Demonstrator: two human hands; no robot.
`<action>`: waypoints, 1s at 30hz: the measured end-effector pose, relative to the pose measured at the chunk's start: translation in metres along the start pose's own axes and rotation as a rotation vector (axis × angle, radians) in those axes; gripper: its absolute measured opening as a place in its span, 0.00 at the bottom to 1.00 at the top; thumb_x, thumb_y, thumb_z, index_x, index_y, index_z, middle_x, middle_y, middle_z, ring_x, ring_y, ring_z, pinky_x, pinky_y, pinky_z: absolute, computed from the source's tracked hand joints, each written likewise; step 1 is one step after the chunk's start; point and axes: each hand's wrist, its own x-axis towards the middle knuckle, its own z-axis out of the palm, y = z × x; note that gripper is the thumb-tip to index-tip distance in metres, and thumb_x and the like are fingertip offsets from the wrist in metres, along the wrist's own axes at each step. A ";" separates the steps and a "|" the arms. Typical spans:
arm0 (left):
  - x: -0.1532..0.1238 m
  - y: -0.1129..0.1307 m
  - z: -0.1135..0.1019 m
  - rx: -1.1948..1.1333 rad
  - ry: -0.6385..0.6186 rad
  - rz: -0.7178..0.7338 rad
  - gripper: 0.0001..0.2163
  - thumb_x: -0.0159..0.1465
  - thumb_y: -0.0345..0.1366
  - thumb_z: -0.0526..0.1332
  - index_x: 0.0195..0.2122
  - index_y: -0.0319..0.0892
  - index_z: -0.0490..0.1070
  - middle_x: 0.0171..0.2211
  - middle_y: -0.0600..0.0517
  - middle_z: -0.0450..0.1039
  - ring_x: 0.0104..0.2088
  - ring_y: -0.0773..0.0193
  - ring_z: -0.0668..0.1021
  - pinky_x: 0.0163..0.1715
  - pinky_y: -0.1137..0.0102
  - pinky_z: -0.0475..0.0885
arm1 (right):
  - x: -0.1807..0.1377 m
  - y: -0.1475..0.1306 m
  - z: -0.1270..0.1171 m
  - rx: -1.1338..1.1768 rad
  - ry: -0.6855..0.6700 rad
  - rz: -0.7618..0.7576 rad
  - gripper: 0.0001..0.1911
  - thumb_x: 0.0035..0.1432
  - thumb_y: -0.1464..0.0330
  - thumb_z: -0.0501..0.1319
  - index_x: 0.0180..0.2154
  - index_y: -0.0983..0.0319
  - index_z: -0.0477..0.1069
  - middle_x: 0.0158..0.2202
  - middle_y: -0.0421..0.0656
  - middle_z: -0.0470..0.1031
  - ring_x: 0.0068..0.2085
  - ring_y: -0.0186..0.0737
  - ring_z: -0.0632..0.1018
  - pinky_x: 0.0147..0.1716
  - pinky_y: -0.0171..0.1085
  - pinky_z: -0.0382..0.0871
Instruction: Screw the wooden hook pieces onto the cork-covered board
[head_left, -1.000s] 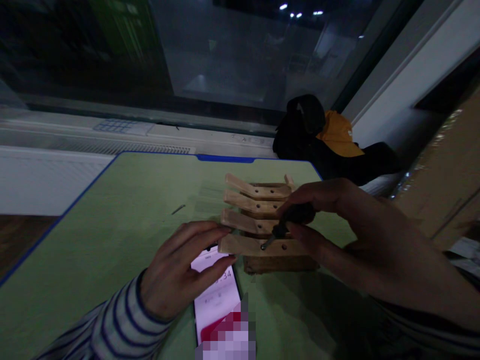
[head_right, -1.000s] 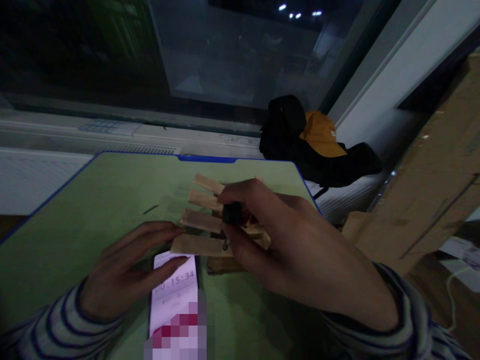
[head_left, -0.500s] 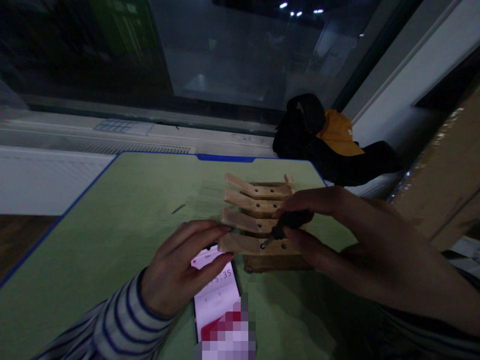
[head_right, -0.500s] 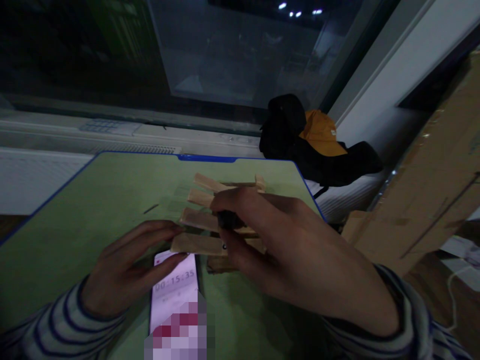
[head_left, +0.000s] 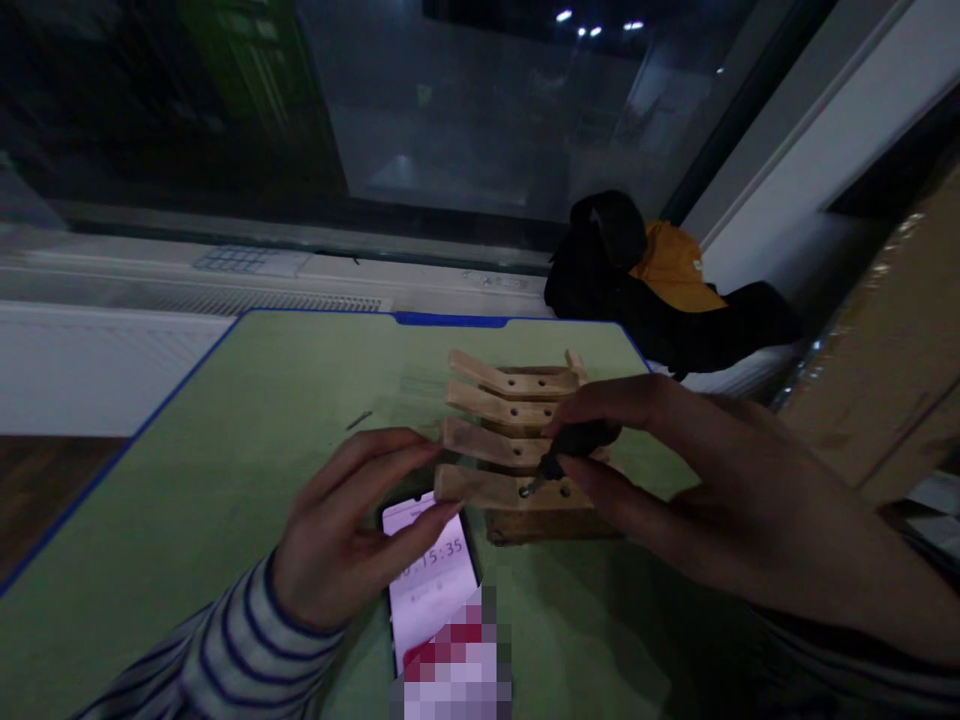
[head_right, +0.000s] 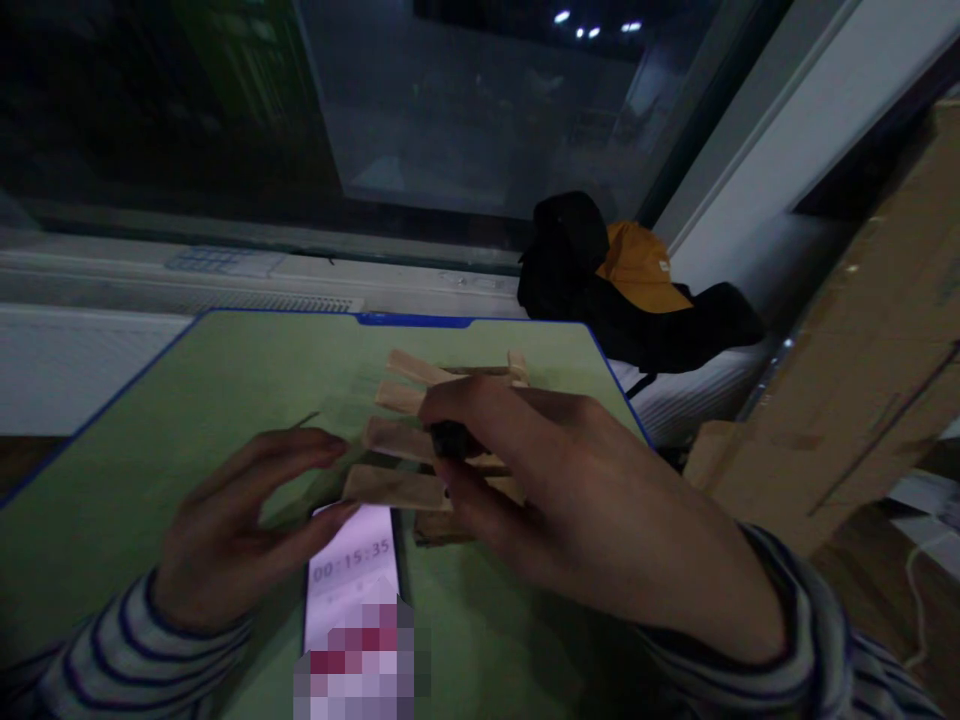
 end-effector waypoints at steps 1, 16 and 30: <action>0.002 0.001 0.000 -0.018 0.025 -0.031 0.14 0.58 0.30 0.65 0.46 0.42 0.69 0.42 0.49 0.71 0.43 0.65 0.75 0.43 0.71 0.72 | 0.000 0.000 0.000 -0.003 0.002 0.001 0.14 0.60 0.69 0.58 0.48 0.57 0.62 0.42 0.37 0.76 0.39 0.32 0.79 0.35 0.28 0.72; 0.091 0.026 -0.009 -0.230 -0.543 -0.087 0.09 0.55 0.33 0.67 0.38 0.47 0.75 0.35 0.59 0.78 0.35 0.68 0.79 0.39 0.75 0.74 | 0.001 0.006 0.000 0.052 -0.016 -0.064 0.12 0.61 0.69 0.57 0.47 0.58 0.62 0.38 0.39 0.74 0.36 0.33 0.77 0.34 0.31 0.68; 0.097 0.022 0.012 -0.436 -0.847 -0.177 0.08 0.59 0.38 0.64 0.36 0.39 0.75 0.32 0.53 0.77 0.33 0.66 0.78 0.32 0.74 0.72 | 0.002 0.003 -0.003 0.006 0.033 -0.028 0.11 0.60 0.70 0.59 0.46 0.61 0.63 0.37 0.36 0.76 0.33 0.27 0.78 0.31 0.25 0.68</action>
